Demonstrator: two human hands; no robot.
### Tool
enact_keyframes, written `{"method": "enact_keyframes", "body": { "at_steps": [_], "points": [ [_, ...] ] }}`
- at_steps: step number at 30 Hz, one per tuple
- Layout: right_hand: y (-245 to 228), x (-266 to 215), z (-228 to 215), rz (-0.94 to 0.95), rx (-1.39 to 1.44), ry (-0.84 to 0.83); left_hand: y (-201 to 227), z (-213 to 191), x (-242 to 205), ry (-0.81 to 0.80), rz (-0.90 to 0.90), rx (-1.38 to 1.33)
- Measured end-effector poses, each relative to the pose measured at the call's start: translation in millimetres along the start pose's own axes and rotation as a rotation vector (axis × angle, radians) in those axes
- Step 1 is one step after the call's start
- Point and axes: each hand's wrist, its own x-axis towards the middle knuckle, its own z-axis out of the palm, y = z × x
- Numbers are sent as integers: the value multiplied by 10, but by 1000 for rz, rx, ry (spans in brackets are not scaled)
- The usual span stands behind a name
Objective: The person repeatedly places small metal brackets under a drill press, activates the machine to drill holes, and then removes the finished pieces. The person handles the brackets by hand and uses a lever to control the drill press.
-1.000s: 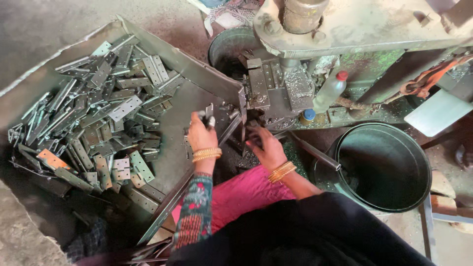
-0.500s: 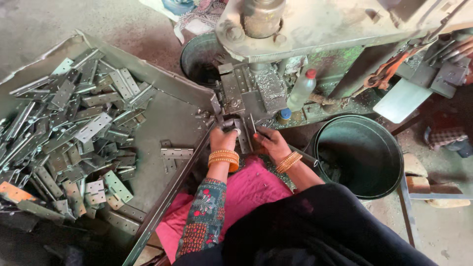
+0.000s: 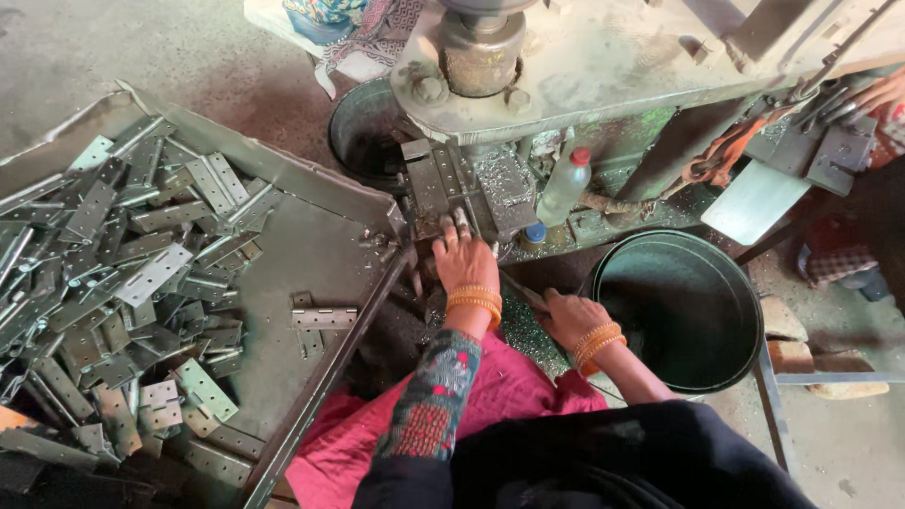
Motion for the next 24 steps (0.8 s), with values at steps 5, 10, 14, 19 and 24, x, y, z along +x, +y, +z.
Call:
{"method": "enact_keyframes", "body": {
  "at_steps": [5, 10, 14, 19, 24],
  "points": [
    [120, 156, 356, 33, 76, 25, -41, -101, 338, 74, 6, 9],
    [252, 142, 582, -4, 195, 60, -71, 63, 206, 47, -13, -28],
    [265, 162, 516, 15, 113, 22, -80, 217, 393, 111, 7, -62],
    [194, 153, 413, 103, 276, -41, -82, 259, 481, 303, 13, -134],
    [174, 140, 501, 82, 180, -27, -185, 67, 513, -118, -2, 3]
  ]
}}
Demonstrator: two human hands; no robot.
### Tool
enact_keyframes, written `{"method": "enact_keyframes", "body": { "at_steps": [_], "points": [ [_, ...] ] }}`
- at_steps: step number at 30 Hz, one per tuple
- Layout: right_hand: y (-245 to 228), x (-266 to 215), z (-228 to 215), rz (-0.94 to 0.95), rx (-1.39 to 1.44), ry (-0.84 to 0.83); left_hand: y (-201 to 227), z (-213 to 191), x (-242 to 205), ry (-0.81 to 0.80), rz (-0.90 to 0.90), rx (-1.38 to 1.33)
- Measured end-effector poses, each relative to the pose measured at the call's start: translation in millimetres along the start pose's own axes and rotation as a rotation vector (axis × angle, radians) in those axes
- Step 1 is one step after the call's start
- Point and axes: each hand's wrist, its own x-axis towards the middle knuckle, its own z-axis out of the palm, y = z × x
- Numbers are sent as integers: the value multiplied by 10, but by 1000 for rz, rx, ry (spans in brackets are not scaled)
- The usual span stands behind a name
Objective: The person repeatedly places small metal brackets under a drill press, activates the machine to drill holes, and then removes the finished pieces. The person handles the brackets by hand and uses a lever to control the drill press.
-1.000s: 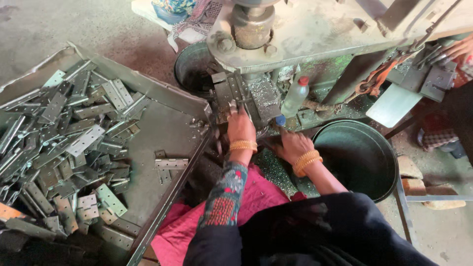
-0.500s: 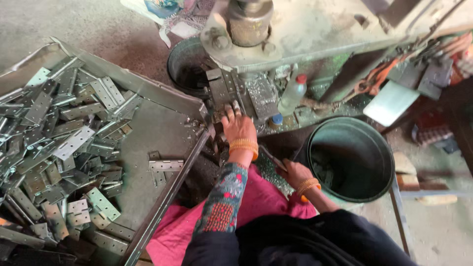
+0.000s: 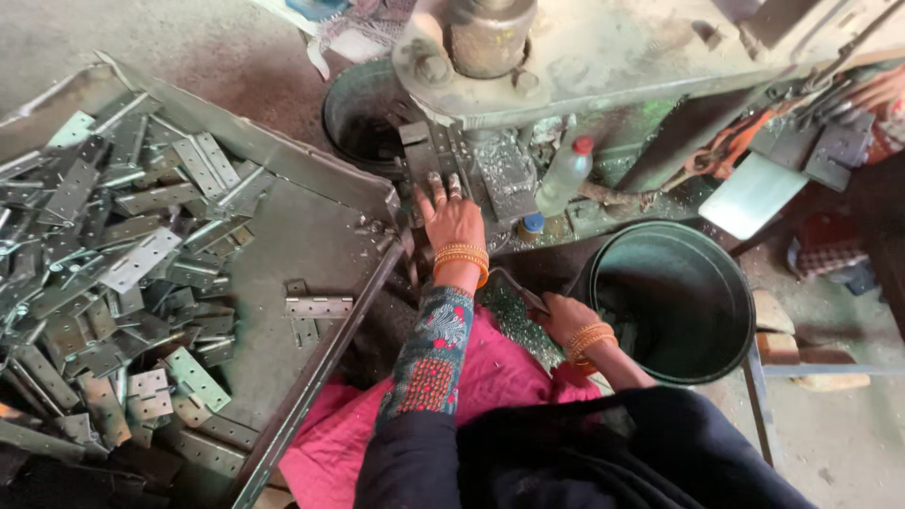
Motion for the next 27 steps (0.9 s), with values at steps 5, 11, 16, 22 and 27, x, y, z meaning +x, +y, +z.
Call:
{"method": "enact_keyframes", "body": {
  "at_steps": [5, 11, 16, 22, 27],
  "points": [
    [138, 15, 82, -28, 32, -2, 99, -50, 98, 157, 6, 67],
    [189, 27, 92, -32, 52, 3, 50, 7, 59, 118, 12, -20],
    [242, 98, 143, -62, 3, 65, 49, -122, 300, 44, -19, 48],
    [69, -53, 198, -73, -102, 146, 34, -86, 284, 79, -9, 26],
    [-318, -245, -387, -162, -232, 382, -122, 5, -214, 148, 108, -90]
  ]
}}
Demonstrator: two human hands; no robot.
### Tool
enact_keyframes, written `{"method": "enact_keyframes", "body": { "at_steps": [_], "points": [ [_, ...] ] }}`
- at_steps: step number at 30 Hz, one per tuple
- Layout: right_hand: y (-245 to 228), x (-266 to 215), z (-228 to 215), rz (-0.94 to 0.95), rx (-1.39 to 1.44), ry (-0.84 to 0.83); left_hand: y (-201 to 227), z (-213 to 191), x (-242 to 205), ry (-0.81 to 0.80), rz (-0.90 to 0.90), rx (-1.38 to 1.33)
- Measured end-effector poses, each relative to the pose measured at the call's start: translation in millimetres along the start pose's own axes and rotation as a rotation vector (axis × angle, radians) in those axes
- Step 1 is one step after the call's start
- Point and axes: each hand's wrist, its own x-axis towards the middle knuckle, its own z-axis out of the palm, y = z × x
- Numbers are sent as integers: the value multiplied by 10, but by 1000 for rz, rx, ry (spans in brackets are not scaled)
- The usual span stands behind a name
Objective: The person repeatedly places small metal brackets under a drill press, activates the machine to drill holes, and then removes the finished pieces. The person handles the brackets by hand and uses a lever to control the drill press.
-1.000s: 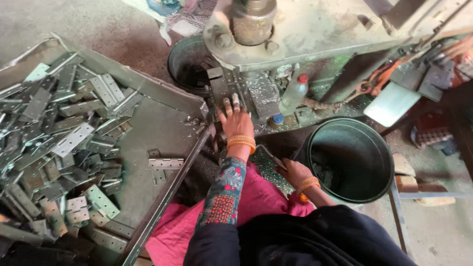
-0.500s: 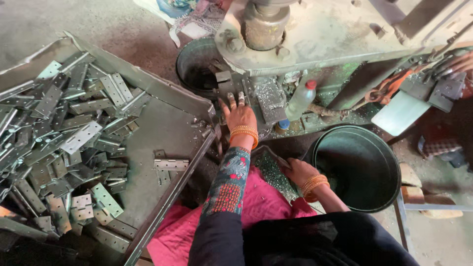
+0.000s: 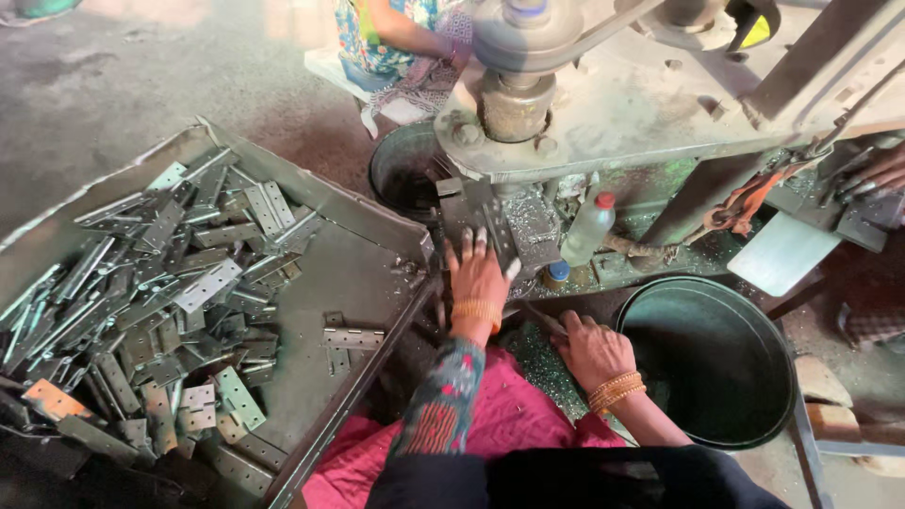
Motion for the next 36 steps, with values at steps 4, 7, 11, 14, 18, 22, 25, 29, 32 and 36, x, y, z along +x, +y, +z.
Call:
{"method": "enact_keyframes", "body": {
  "at_steps": [4, 7, 11, 14, 18, 22, 25, 29, 32, 36],
  "points": [
    [-226, 110, -357, 46, -34, -105, -231, 22, -525, 168, 349, -79],
    [-243, 117, -420, 42, -48, -131, -58, -7, -344, 299, 298, -160],
    [-220, 151, -346, 13, -47, -99, 525, -56, 239, 317, 182, 41],
    [-204, 94, -325, 5, -43, -119, 645, -26, 178, 128, 28, 44],
    [-196, 173, -380, 14, 12, -115, 370, -18, -150, -24, 23, 2],
    [-203, 160, -344, 33, 20, -177, 162, 12, -357, 180, 3, 5],
    [-225, 171, -363, 24, 15, -236, 199, 10, -300, 70, -22, 70],
    [-215, 319, -479, 27, 2, -315, 314, -22, -62, 264, -42, 87],
    [-186, 254, -418, 34, 27, -331, 323, 39, -43, 100, -91, 96],
    [-43, 306, -211, 21, 70, -331, 300, 21, 286, -32, -164, 40]
  ]
}}
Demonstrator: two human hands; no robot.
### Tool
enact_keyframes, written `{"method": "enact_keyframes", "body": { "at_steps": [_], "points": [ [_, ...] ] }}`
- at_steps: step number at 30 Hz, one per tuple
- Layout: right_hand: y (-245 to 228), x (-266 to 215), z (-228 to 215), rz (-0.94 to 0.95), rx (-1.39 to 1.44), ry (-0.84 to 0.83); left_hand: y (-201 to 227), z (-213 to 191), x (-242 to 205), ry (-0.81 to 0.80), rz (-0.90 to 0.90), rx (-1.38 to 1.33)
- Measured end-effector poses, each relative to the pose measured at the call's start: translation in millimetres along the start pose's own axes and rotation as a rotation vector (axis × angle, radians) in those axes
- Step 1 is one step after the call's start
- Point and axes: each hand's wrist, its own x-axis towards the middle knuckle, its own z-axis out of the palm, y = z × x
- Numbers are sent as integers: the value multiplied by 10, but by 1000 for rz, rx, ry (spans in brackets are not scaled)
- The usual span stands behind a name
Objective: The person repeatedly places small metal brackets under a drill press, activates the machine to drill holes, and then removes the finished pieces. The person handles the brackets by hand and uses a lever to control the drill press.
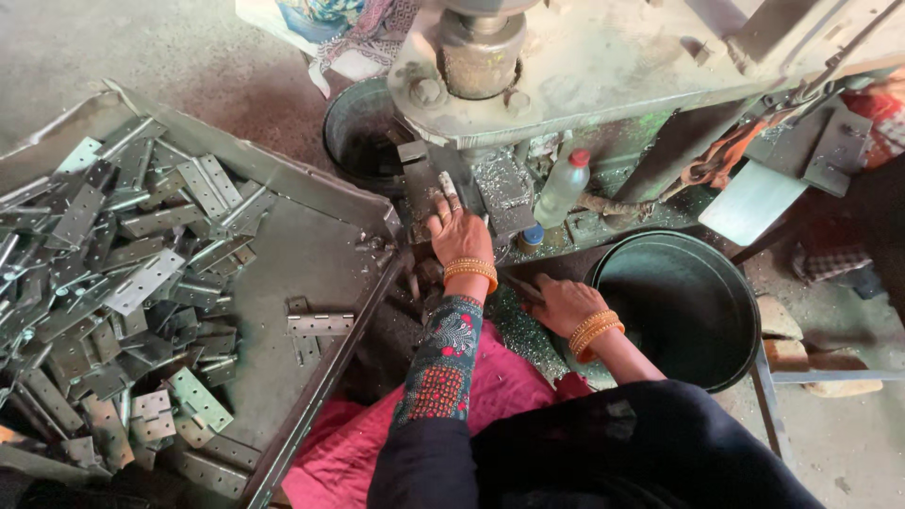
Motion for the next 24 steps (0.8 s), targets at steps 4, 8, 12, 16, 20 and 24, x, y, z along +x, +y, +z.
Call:
{"method": "enact_keyframes", "body": {
  "at_steps": [4, 8, 12, 16, 20, 24],
  "points": [
    [252, -91, 528, 78, 119, 2, -21, 103, -85, 116, 0, 79],
    [402, -10, 772, 87, 231, -11, -100, 88, -200, 146, 37, 39],
    [409, 99, 719, 70, 170, -9, -135, 19, -133, 105, 71, -114],
    [395, -34, 760, 96, 151, 11, -156, 101, -189, 178, 60, -31],
    [424, 2, 755, 84, 253, 17, -107, 151, -63, 171, 39, -67],
    [371, 37, 787, 96, 200, -31, -159, 185, 67, 35, 40, 88]
  ]
}}
